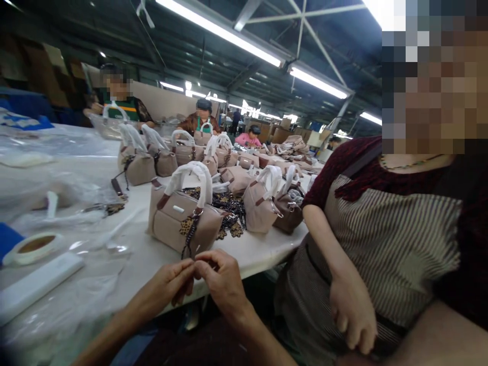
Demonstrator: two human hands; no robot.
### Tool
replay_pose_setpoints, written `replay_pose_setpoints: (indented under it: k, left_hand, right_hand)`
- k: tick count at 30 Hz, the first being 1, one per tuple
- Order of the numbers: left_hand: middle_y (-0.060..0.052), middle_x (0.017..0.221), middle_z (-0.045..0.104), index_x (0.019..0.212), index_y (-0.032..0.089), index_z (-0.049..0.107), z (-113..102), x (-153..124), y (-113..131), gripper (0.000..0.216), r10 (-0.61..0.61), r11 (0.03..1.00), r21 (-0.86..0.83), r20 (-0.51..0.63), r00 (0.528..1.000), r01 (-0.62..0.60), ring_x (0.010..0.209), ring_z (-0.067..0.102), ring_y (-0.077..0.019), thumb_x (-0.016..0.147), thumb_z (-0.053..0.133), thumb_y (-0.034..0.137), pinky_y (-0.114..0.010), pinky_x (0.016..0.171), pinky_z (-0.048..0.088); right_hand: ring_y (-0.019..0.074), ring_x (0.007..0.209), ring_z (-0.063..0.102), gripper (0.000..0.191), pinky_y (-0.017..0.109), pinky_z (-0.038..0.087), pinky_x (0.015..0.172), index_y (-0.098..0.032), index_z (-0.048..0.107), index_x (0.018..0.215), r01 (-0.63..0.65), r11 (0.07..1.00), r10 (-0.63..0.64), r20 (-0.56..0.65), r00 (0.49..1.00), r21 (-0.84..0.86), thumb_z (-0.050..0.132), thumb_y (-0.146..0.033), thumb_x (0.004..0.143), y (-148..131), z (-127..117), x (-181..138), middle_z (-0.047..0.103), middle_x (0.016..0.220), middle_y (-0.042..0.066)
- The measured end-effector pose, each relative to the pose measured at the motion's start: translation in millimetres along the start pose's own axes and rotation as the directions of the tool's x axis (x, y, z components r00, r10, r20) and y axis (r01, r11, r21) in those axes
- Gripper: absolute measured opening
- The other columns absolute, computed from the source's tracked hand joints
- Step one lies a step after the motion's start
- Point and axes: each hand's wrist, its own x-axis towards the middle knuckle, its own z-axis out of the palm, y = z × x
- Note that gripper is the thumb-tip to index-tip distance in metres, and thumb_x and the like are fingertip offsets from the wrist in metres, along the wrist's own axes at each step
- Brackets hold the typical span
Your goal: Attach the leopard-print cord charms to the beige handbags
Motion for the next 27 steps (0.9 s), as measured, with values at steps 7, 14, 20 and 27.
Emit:
replay_pose_setpoints:
  k: [7,14,20,27]
  left_hand:
    - [0.000,0.071,0.063,0.085,0.017,0.062,-12,0,15,0.036,0.110,0.973,0.201,0.028,0.994,-0.114,0.050,0.053,-0.0116,0.093,0.037,0.042,-0.023,0.050,0.040]
    - [-0.002,0.086,0.068,0.087,0.022,0.062,-49,29,46,0.019,0.344,0.770,0.637,-0.419,0.840,0.003,0.078,0.062,-0.0182,0.091,0.047,0.033,-0.028,0.068,0.042]
    - [-0.002,0.083,0.068,0.083,0.023,0.059,-47,63,44,0.017,0.362,0.611,0.769,-0.483,0.797,0.187,0.078,0.064,-0.0196,0.084,0.060,0.039,-0.027,0.059,0.037]
    - [-0.001,0.081,0.068,0.079,0.023,0.059,-35,68,41,0.010,0.327,0.652,0.734,-0.501,0.802,0.192,0.077,0.063,-0.0194,0.081,0.059,0.032,-0.027,0.057,0.032]
  right_hand:
    - [0.0092,0.062,0.057,0.015,0.020,0.048,0.053,-0.015,0.072,0.077,0.068,0.994,-0.063,-0.062,0.996,0.082,0.067,-0.029,0.080,-3,13,17,0.061,0.081,0.002]
    - [0.0231,0.086,0.068,0.030,0.028,0.060,0.049,-0.017,0.065,0.084,-0.069,0.907,0.103,-0.060,0.993,0.415,0.071,-0.045,0.075,-26,-2,43,0.066,0.092,0.006]
    - [0.0133,0.060,0.062,0.020,0.029,0.059,0.057,-0.019,0.072,0.088,0.011,0.976,0.004,-0.066,0.998,0.217,0.069,-0.036,0.077,-34,-6,69,0.065,0.072,0.000]
    - [0.0165,0.078,0.064,0.016,0.028,0.048,0.075,-0.023,0.071,0.080,0.355,0.783,-0.398,0.027,0.917,-0.510,0.059,-0.013,0.081,-37,-15,85,0.072,0.083,0.001]
